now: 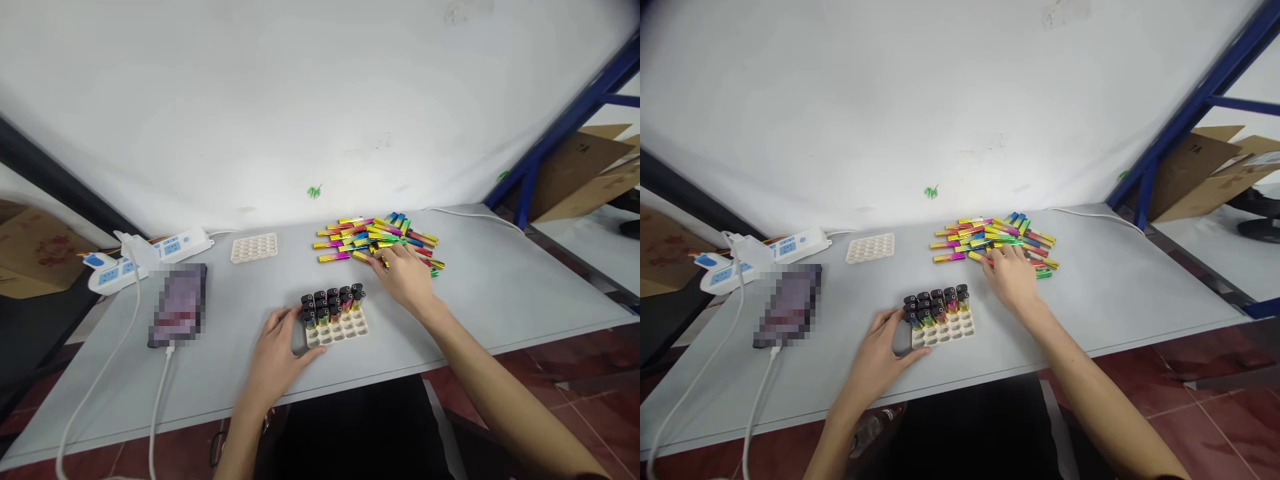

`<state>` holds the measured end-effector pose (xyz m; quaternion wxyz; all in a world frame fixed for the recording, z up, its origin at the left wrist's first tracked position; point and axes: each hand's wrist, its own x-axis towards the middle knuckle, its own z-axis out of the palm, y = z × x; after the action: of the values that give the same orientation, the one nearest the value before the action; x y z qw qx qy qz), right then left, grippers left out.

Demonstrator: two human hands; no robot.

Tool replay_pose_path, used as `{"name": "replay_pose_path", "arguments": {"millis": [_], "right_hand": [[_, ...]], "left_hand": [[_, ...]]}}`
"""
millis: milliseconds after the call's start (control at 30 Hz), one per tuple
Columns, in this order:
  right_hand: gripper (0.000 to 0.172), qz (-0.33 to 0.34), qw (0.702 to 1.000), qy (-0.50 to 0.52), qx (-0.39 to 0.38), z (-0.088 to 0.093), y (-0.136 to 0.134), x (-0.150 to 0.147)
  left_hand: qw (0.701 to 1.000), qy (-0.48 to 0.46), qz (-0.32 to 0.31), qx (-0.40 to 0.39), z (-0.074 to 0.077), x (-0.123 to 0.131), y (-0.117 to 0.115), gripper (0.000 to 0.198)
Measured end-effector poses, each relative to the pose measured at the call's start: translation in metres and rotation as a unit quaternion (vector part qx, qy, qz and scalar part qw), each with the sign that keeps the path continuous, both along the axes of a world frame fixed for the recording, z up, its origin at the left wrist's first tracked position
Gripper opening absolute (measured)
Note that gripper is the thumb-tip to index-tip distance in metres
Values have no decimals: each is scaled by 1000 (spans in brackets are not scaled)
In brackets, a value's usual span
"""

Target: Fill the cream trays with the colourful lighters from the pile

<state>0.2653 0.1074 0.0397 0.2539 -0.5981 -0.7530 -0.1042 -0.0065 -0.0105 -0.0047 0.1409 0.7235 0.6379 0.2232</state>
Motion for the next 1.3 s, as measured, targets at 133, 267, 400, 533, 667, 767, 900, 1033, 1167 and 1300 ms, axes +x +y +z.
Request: {"name": "replay_pose_path", "arguments": {"millis": [133, 267, 400, 533, 667, 767, 900, 1033, 1167, 1300], "right_hand": [[24, -14, 996, -82, -36, -26, 17, 10], [24, -14, 999, -23, -18, -35, 13, 13], [19, 23, 987, 156, 3, -29, 11, 13], [21, 72, 907, 401, -108, -24, 7, 9], [23, 119, 813, 544, -171, -24, 3, 1], [31, 115, 790, 563, -212, -23, 2, -1], [51, 108, 752, 592, -268, -24, 4, 0], [59, 96, 707, 639, -288, -28, 7, 1], [58, 93, 688, 659, -289, -29, 8, 2], [54, 82, 680, 668, -292, -29, 7, 2]], "left_hand": [[1000, 0, 1, -1, 1, 0, 0, 75], [1000, 7, 2, -3, 2, 1, 0, 76], [1000, 21, -2, -6, 2, 0, 0, 76], [1000, 28, 3, -8, 0, 0, 0, 77], [999, 32, 3, -3, -1, -1, 0, 75], [999, 32, 5, -5, -1, -1, 0, 76], [1000, 28, 2, -2, 0, -1, 1, 76], [1000, 26, -5, 8, 2, 0, 1, 75], [999, 31, -4, 13, 3, 1, 1, 75], [999, 28, -5, 20, 3, 1, 0, 74]]}}
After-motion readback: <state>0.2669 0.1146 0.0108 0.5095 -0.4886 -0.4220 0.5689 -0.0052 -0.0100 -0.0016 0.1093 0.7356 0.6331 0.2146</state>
